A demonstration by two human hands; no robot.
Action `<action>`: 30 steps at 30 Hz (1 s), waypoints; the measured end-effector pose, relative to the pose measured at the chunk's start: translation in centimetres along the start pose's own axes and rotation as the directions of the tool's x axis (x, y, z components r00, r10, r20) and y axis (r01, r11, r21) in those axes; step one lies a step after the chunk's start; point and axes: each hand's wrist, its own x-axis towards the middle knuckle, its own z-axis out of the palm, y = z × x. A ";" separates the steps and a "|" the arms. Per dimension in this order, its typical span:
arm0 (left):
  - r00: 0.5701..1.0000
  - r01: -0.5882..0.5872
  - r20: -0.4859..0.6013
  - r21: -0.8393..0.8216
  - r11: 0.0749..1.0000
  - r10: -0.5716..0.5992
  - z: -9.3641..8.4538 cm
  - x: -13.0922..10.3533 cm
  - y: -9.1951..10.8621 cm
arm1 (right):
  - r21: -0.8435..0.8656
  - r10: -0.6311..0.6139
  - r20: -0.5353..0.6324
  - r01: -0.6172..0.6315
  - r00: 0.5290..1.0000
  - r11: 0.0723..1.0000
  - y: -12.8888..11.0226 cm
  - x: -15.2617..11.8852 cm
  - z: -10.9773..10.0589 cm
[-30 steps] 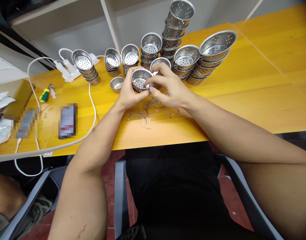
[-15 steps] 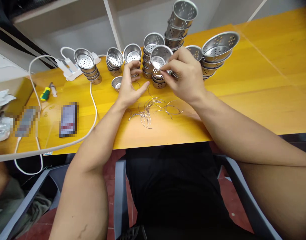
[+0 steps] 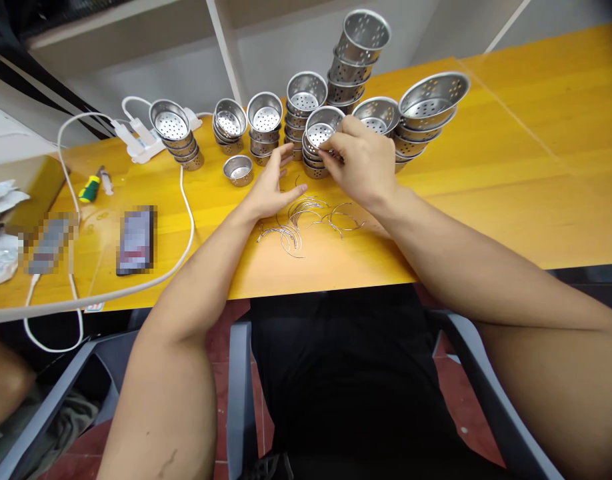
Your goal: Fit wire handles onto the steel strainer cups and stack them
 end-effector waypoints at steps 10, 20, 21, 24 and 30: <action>0.997 -0.007 0.072 -0.027 1.000 0.009 0.5 -0.1 0.5 | -0.207 0.077 0.071 -0.060 0.995 0.977 0.8 -0.3 0.0; 0.996 0.013 0.090 -0.022 1.000 -0.011 0.3 -0.2 1.4 | -0.421 0.107 0.228 -0.001 0.968 0.907 -2.3 -0.1 -1.4; 0.997 0.016 0.072 -0.019 1.000 -0.015 0.3 -0.2 1.2 | -0.417 0.086 0.244 0.025 0.966 0.909 -2.3 -0.1 -1.4; 0.999 -0.002 0.037 -0.033 0.999 0.003 0.6 0.0 0.8 | -0.387 0.029 0.294 0.091 0.955 0.917 -2.7 -0.1 -1.5; 0.999 -0.051 -0.016 -0.080 0.995 0.050 1.0 0.5 1.3 | -0.317 -0.041 0.377 0.170 0.925 0.933 -4.0 -0.3 -1.8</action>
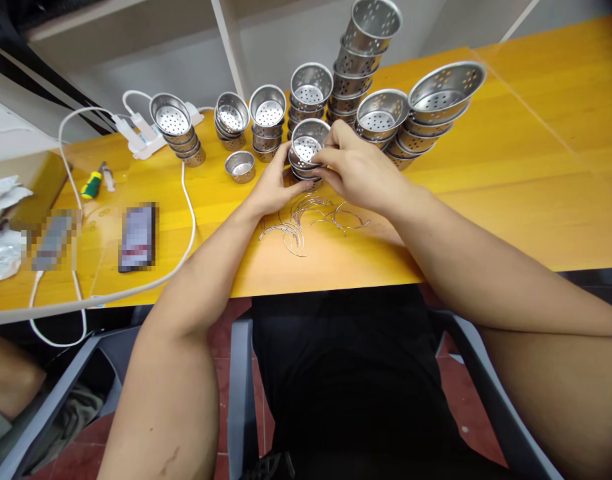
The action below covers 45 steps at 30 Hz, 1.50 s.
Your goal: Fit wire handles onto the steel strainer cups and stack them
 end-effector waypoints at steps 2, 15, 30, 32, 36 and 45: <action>1.000 0.005 0.003 0.006 1.000 -0.005 0.1 0.1 0.2 | 0.000 0.002 0.007 -0.002 1.000 1.000 0.0 -0.1 -0.3; 0.995 0.055 -0.094 0.113 0.992 -0.045 0.4 -0.1 -0.8 | -0.006 0.025 -0.121 -0.026 0.992 1.000 -0.3 -0.5 -0.8; 0.996 0.053 -0.078 0.110 0.993 -0.045 0.4 0.3 0.5 | -0.045 0.070 -0.045 -0.072 0.996 0.996 -0.7 0.3 -0.2; 0.997 0.052 -0.066 0.106 0.993 -0.046 0.4 0.3 0.7 | -0.037 0.054 -0.044 -0.056 0.998 0.998 -0.8 0.3 -0.4; 0.996 0.058 -0.074 0.133 0.989 -0.049 0.6 0.4 0.8 | -0.006 0.042 -0.054 -0.042 0.998 0.999 -1.1 0.2 -0.7; 0.998 0.043 -0.044 0.188 0.981 -0.035 0.6 0.4 1.5 | 0.011 0.053 -0.025 -0.053 0.998 0.999 -0.5 0.3 -0.7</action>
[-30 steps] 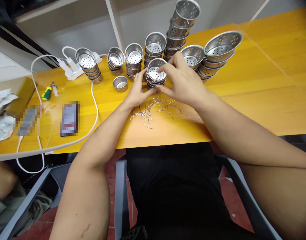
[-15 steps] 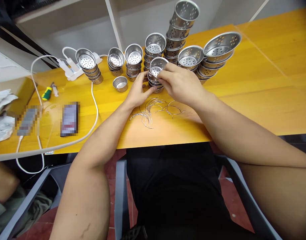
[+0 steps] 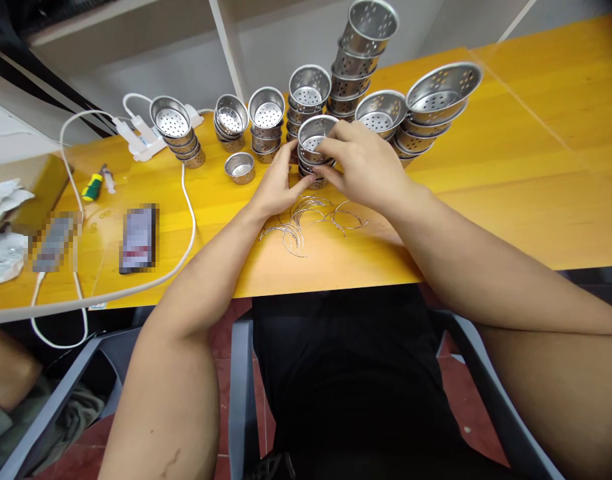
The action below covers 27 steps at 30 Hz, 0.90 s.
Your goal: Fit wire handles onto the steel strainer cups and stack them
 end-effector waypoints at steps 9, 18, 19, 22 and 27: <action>0.999 0.040 -0.028 0.001 0.999 -0.040 0.4 -0.1 -0.9 | -0.058 0.013 -0.091 -0.018 0.996 0.998 1.2 0.1 0.7; 0.998 0.038 -0.056 -0.018 0.999 -0.039 0.3 -0.2 -0.4 | -0.029 0.037 -0.203 -0.044 0.978 0.999 0.9 -0.6 0.7; 0.998 0.035 -0.058 -0.017 0.999 -0.036 0.1 -0.2 -0.2 | -0.035 0.052 -0.196 -0.060 0.979 0.998 0.5 -0.6 0.5; 0.998 0.015 -0.068 -0.001 1.000 -0.015 -0.2 -0.3 0.5 | -0.054 0.093 -0.157 -0.103 0.983 0.993 -0.7 -0.5 -0.3; 0.996 -0.030 -0.079 0.041 0.999 0.033 -0.9 -0.1 1.7 | -0.045 0.074 -0.100 -0.079 0.992 0.996 -1.8 -0.5 -1.2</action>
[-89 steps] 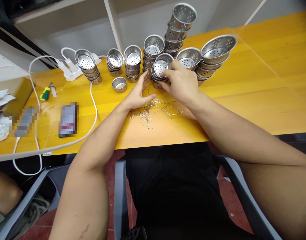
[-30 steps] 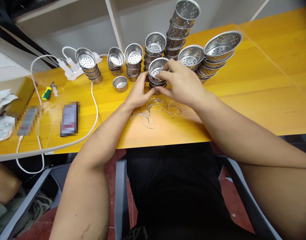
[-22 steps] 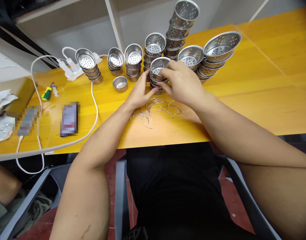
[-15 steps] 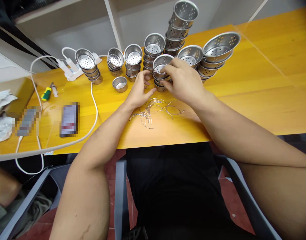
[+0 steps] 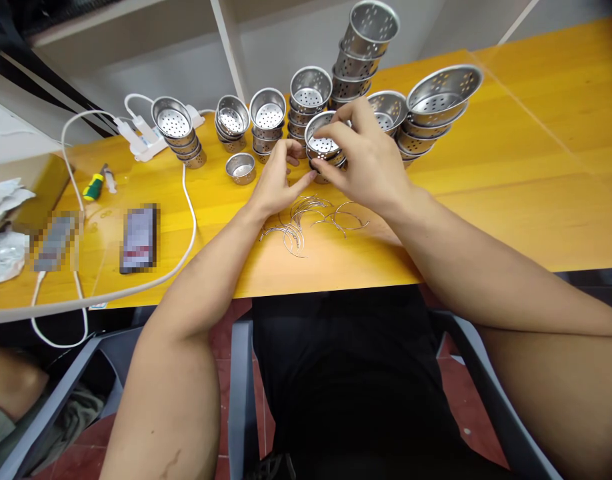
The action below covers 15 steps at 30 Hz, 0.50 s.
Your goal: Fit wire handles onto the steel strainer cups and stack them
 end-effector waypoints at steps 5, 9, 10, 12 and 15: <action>0.995 0.036 -0.100 0.129 0.991 -0.023 -4.0 0.1 1.1 | 0.013 -0.031 -0.067 0.032 0.997 0.999 -0.5 -0.3 -0.7; 0.940 0.262 -0.280 0.228 0.938 -0.195 -9.0 -0.6 1.9 | 0.056 -0.141 0.020 0.140 0.990 0.989 -0.8 -0.5 -0.3; 0.921 0.313 -0.316 0.254 0.915 -0.227 -9.9 -0.9 2.0 | 0.067 -0.166 0.052 0.163 0.985 0.984 -0.8 -0.6 0.0; 0.900 0.393 -0.330 0.326 0.860 -0.287 -11.2 -1.4 2.2 | 0.068 -0.184 0.086 0.178 0.979 0.982 -0.5 -0.5 0.5; 0.876 0.469 -0.326 0.407 0.784 -0.355 -11.4 -1.6 2.3 | 0.043 -0.159 0.073 0.157 0.985 0.987 0.3 -0.3 0.8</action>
